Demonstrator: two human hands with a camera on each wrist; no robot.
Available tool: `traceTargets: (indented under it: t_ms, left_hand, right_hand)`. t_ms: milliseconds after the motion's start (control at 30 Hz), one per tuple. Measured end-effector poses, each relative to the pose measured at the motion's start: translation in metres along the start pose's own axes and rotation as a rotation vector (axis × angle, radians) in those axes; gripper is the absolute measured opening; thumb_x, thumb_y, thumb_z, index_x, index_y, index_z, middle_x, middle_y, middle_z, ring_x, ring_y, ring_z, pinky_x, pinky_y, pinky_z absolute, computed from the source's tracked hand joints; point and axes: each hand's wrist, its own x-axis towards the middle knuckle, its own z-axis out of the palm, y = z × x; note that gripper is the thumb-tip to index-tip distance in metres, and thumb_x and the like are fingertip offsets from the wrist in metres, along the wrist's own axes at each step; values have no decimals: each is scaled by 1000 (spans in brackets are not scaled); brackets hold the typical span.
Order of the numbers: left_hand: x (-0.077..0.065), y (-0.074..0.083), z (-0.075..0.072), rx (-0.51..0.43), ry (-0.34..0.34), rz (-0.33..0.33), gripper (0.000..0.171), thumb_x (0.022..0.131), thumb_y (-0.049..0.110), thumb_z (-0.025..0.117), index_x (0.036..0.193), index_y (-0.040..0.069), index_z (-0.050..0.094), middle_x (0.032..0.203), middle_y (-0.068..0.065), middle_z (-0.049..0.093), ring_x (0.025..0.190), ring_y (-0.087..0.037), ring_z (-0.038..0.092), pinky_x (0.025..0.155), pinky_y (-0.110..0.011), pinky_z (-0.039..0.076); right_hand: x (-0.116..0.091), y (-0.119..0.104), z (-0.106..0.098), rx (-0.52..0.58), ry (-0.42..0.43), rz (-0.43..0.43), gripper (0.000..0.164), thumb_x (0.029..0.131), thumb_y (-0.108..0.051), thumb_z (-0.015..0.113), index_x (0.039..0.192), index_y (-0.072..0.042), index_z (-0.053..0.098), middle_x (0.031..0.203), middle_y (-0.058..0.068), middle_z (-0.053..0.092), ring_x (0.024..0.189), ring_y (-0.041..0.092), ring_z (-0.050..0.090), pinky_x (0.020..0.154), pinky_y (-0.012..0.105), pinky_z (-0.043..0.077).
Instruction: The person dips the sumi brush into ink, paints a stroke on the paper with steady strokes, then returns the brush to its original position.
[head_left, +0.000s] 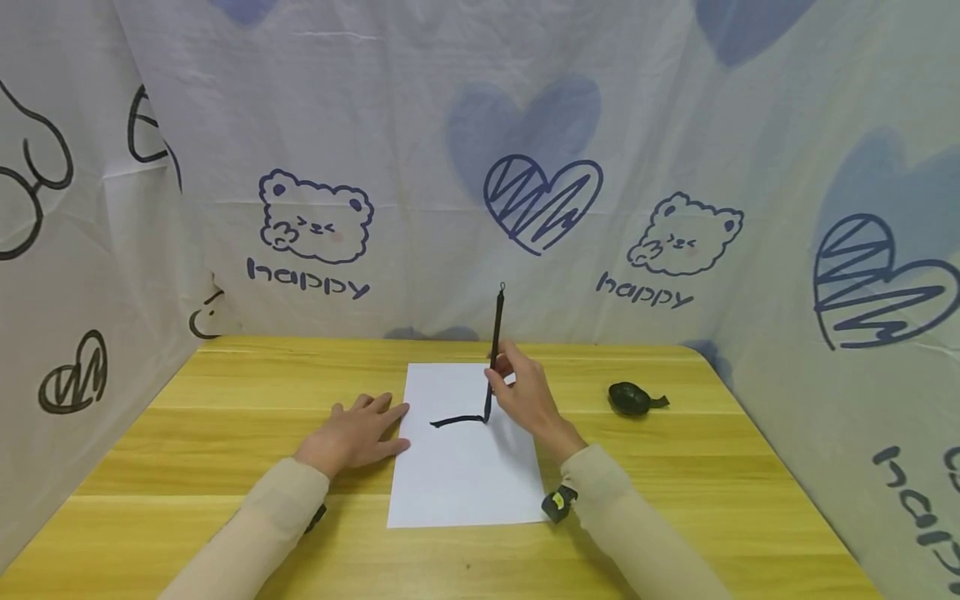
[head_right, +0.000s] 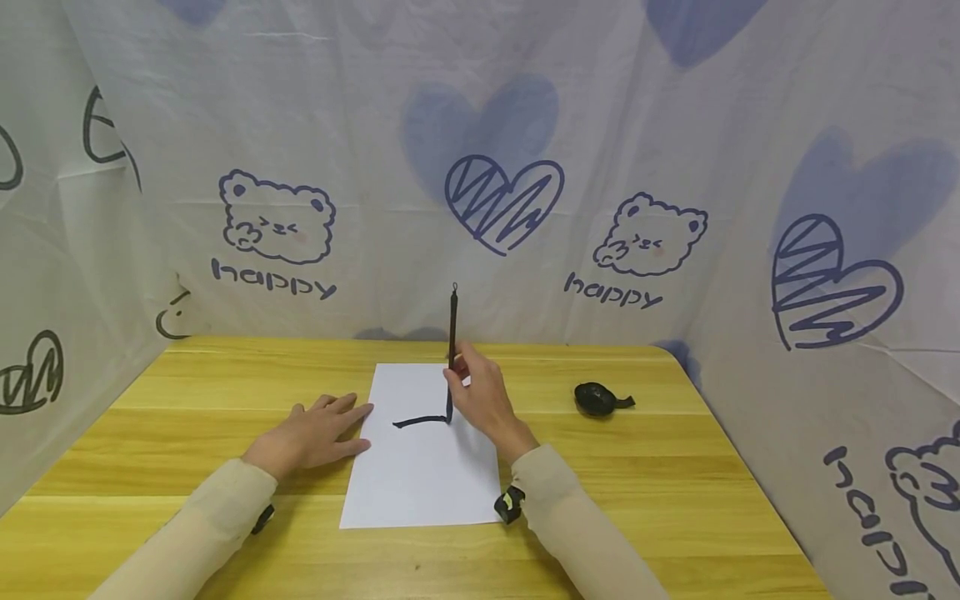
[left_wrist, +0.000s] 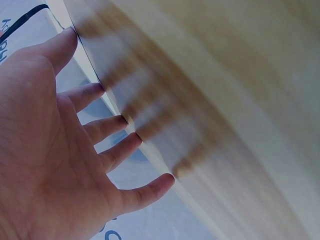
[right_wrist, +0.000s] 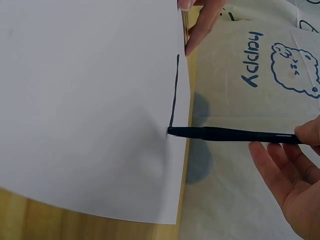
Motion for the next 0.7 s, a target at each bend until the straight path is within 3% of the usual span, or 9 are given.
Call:
traceTargets:
  t_ms: [267, 700]
  left_hand:
    - [-1, 0, -1, -5, -2, -1, 73, 100, 58, 56, 158, 16, 43, 164, -20, 38, 148, -46, 38, 110, -81, 29]
    - [-2, 1, -2, -8, -7, -3, 72, 100, 58, 56, 158, 16, 43, 164, -21, 38, 148, -47, 37, 110, -81, 29]
  right_hand:
    - [0, -1, 0, 28, -9, -8, 11, 98, -1, 65, 108, -3, 62, 88, 19, 73, 78, 25, 69, 70, 44, 61]
    - [0, 0, 1, 13, 4, -11, 12, 97, -1, 66, 108, -4, 62, 88, 15, 72, 78, 22, 67, 71, 41, 62]
